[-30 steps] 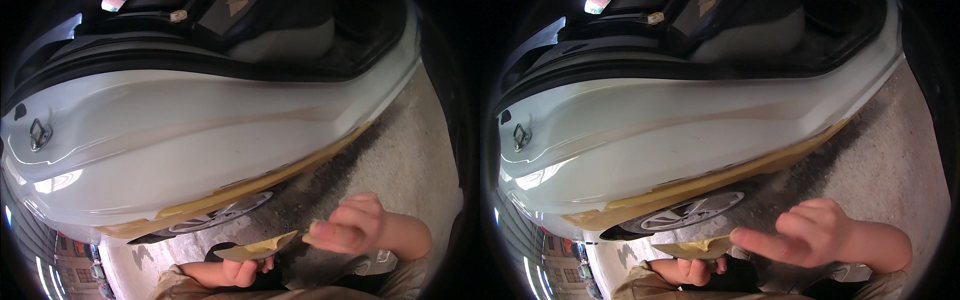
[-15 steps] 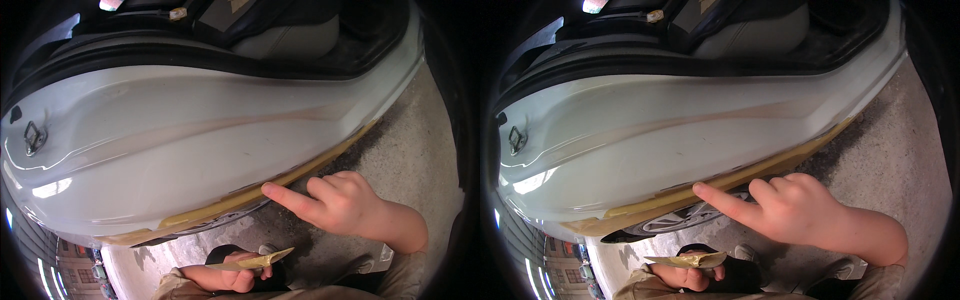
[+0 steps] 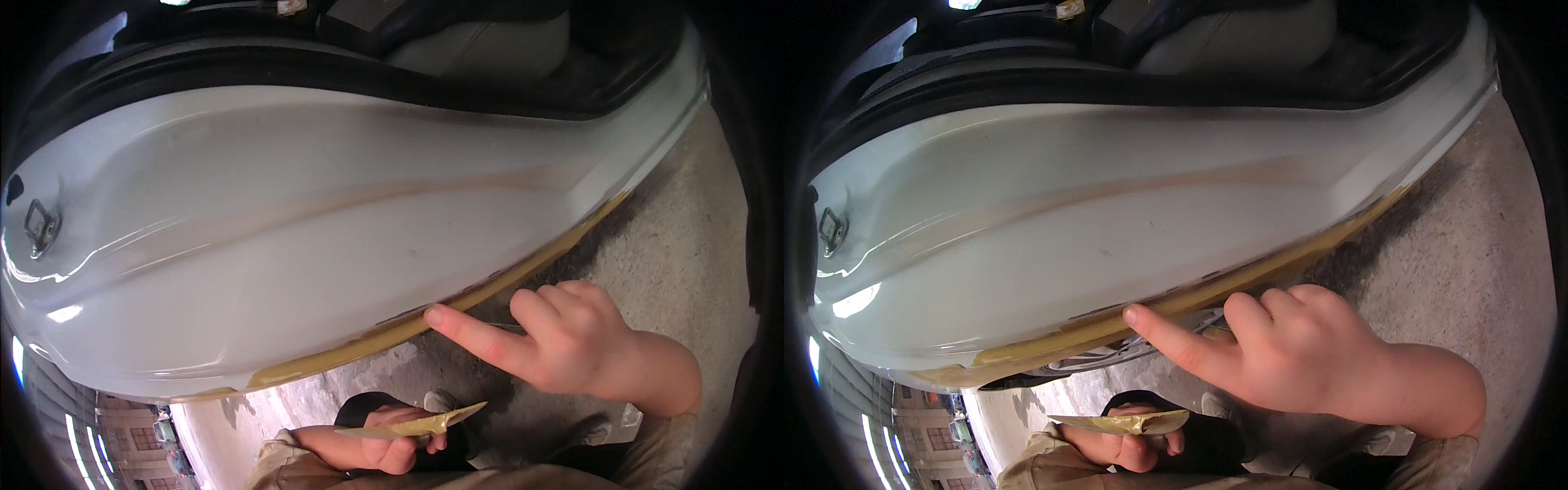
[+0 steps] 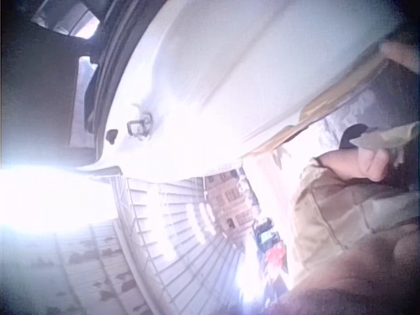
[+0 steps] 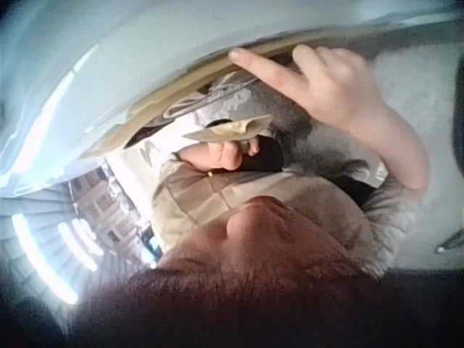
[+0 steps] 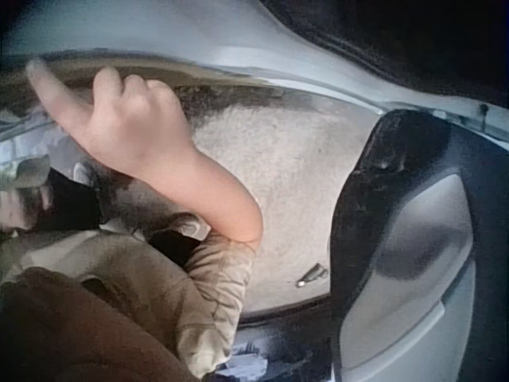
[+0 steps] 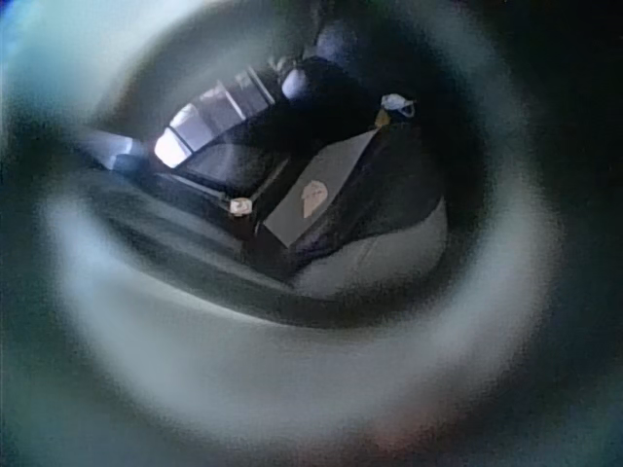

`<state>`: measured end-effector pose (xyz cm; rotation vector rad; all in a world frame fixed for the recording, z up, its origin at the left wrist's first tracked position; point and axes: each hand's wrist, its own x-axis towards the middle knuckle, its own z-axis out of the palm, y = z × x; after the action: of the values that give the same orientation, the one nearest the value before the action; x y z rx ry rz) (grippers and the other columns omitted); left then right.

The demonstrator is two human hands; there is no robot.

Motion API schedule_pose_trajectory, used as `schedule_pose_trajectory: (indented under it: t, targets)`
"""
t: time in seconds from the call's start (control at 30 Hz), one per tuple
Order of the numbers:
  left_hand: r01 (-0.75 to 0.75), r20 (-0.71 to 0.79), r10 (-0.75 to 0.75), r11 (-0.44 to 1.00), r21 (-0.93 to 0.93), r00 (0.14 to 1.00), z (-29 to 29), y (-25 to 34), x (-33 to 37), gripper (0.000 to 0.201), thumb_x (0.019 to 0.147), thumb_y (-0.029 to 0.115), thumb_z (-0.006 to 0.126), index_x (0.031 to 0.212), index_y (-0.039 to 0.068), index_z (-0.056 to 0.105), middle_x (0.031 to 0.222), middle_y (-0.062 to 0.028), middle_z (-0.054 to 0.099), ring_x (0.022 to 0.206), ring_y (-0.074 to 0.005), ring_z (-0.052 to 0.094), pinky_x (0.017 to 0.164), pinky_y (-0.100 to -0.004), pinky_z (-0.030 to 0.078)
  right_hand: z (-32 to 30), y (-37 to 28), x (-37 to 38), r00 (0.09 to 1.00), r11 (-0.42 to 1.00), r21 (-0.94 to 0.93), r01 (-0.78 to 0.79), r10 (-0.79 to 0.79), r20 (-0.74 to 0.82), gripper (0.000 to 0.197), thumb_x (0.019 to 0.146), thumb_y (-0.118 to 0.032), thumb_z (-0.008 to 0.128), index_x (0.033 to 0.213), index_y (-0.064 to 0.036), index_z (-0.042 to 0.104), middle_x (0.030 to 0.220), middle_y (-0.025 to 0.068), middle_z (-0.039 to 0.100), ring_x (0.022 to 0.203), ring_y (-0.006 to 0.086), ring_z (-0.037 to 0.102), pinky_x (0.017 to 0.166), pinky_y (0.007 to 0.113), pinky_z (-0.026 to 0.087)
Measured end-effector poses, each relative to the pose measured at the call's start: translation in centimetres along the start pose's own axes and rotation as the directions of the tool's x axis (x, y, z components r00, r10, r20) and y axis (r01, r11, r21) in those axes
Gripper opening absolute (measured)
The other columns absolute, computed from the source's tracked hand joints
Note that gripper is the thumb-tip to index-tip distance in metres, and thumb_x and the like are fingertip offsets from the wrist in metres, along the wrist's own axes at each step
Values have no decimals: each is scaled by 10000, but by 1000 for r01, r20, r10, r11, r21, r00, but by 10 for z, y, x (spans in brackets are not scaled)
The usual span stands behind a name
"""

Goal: The person applies a beige body filler to the lower side panel of a white car using a putty knife, smoothing the material along the edge. The person repeatedly spreads and levels the filler along the panel's lower trim area.

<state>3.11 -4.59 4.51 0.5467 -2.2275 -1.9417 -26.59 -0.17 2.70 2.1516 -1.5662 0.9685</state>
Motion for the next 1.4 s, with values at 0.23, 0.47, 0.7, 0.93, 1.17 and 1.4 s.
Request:
schedule_pose_trajectory:
  t: [0.23,0.47,0.7,0.93,1.17,1.4]
  targets:
    - [40,29,-41,999,31,999,1,1,4,589,1112,458,398,1051,-59,674,868,-88,700,686,-175,677,624,-290,541,-10,7,-10,995,998,-67,6,1,95,665,771,-131,676,1426,-246,662,699,-34,336,519,93,433,480,234,415]
    - [58,33,-60,997,45,998,6,5,7,617,1101,488,420,1033,-69,676,857,-97,700,690,-178,678,628,-288,540,-12,21,-29,983,994,-105,-15,34,179,704,767,-120,651,1459,-253,632,684,-29,352,508,97,439,470,249,431]
    - [66,60,-65,998,-17,996,6,9,6,634,1096,498,436,1025,-87,669,852,-116,696,689,-187,675,633,-295,543,-13,20,-32,989,997,-8,-83,83,122,664,762,-123,685,1422,-196,664,656,-31,354,474,99,469,450,267,467]
    - [70,37,-70,998,-2,997,8,12,1,642,1095,499,444,1026,-102,659,859,-122,696,675,-178,663,616,-289,537,-10,2,-4,1000,997,76,-9,7,21,715,819,-144,612,1521,-275,572,621,-37,312,437,75,385,403,224,386]
    - [50,16,-50,998,-36,999,6,8,3,624,1098,474,453,1060,-117,649,869,-126,701,665,-174,657,600,-286,534,-12,-2,8,997,998,-47,45,-42,66,662,799,-132,647,1441,-293,651,678,-36,313,489,73,369,443,205,406]
    - [17,17,-16,999,-50,1000,6,-3,3,593,1105,429,454,1135,-137,625,885,-134,710,666,-177,657,601,-285,538,-1,4,-1,999,995,-99,29,-28,18,599,883,-201,611,1472,-307,591,623,-40,363,445,70,399,419,220,369]
